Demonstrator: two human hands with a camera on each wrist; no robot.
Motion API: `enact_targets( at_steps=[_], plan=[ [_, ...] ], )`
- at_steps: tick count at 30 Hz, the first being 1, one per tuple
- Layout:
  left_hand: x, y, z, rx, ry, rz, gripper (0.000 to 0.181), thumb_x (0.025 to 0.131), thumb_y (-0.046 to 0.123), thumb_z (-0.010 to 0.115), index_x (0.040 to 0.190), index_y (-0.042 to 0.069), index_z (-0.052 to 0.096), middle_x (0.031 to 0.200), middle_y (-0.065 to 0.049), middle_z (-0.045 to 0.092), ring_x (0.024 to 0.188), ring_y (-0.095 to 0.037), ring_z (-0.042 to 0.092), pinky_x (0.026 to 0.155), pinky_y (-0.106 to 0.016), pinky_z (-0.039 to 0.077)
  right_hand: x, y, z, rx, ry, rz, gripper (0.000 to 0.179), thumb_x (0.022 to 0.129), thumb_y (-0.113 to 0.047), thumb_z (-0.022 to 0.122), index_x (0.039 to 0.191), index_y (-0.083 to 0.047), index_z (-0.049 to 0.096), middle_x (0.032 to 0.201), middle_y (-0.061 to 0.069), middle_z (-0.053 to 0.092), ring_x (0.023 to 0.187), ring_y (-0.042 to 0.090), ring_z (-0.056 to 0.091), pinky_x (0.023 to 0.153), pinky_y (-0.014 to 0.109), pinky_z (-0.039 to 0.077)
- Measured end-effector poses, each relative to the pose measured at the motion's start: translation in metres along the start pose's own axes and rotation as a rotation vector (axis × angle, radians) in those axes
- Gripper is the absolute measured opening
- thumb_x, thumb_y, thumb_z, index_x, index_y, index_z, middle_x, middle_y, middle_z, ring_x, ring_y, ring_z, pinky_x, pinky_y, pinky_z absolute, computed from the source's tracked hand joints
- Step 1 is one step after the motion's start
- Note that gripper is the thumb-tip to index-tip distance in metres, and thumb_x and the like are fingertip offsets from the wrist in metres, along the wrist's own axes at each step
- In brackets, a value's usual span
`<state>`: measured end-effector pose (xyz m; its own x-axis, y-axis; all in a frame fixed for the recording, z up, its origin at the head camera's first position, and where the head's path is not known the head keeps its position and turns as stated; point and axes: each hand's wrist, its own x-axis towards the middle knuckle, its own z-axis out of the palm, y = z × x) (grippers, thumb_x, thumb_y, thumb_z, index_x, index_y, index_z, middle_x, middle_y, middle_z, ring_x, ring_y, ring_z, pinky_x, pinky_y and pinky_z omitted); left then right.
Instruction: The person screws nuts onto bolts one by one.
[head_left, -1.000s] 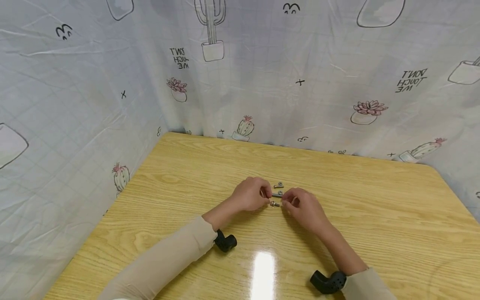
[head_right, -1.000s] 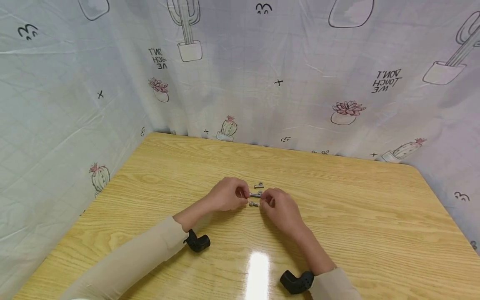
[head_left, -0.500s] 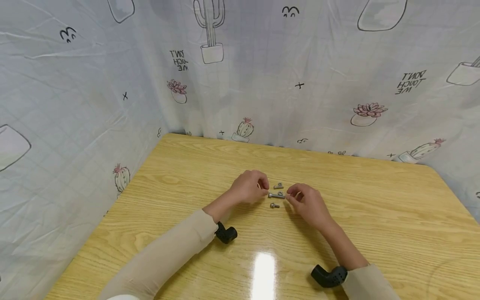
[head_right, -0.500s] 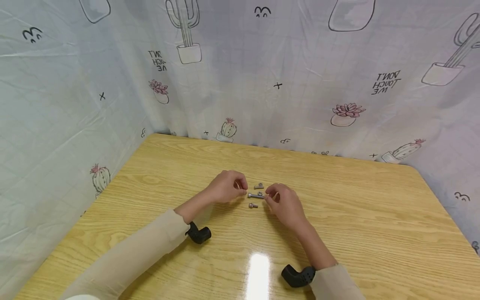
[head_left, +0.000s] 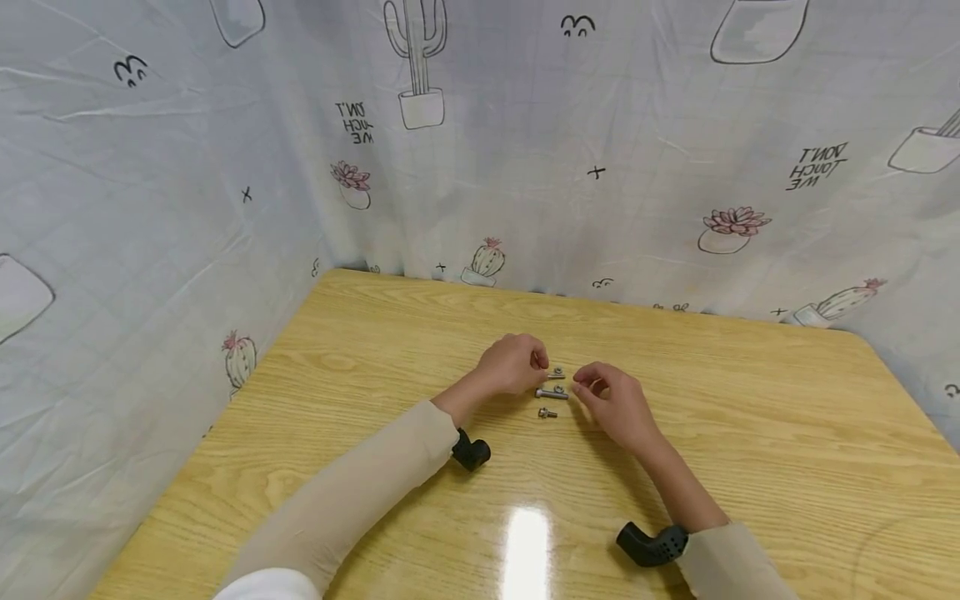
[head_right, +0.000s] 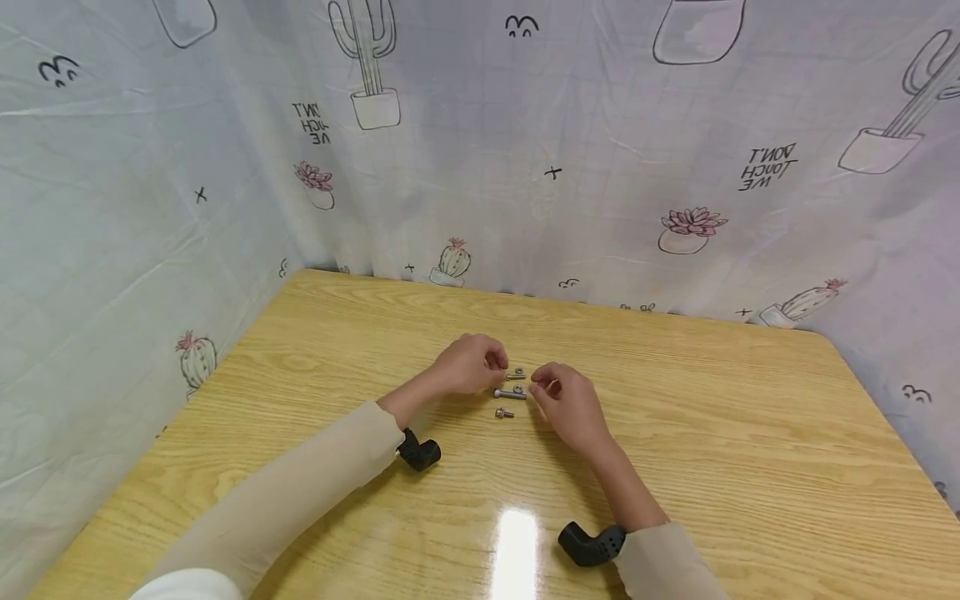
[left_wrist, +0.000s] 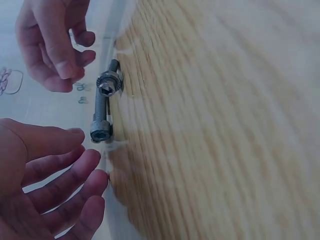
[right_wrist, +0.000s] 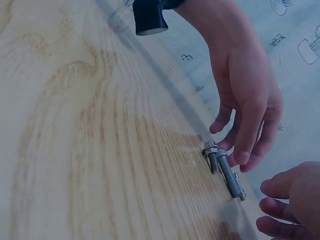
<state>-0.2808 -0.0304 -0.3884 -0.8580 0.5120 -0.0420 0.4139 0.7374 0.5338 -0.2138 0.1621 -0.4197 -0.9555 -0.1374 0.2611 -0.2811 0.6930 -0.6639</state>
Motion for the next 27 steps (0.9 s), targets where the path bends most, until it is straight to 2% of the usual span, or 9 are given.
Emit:
enact_targets(
  at_steps=[6,13,27],
  plan=[
    [0.008,0.003,0.003,0.056,0.008,-0.014,0.005,0.088,0.023,0.070,0.090,0.019,0.071,0.090,0.005,0.068,0.075,-0.011,0.059,0.065,-0.026,0.048,0.003,0.003,0.003,0.011,0.015,-0.002,0.009,0.092,-0.010,0.065,0.100,-0.005,0.068,0.087,0.007,0.066,0.076,0.018,0.061,0.063,0.024,0.048],
    [0.013,0.003,0.005,0.094,-0.006,-0.027,0.007,0.087,0.024,0.071,0.080,0.021,0.069,0.083,0.008,0.066,0.070,-0.011,0.059,0.059,-0.025,0.046,0.005,0.004,0.005,0.012,0.021,0.002,0.010,0.093,-0.010,0.065,0.100,-0.004,0.069,0.090,0.008,0.068,0.079,0.019,0.062,0.067,0.027,0.050],
    [0.014,0.003,0.007,0.098,-0.006,-0.025,0.013,0.089,0.021,0.069,0.076,0.020,0.067,0.077,0.007,0.064,0.065,-0.011,0.056,0.056,-0.024,0.043,0.008,0.007,0.005,-0.004,0.016,0.009,0.009,0.093,-0.007,0.063,0.099,-0.004,0.069,0.089,0.008,0.068,0.078,0.018,0.062,0.071,0.031,0.051]
  ],
)
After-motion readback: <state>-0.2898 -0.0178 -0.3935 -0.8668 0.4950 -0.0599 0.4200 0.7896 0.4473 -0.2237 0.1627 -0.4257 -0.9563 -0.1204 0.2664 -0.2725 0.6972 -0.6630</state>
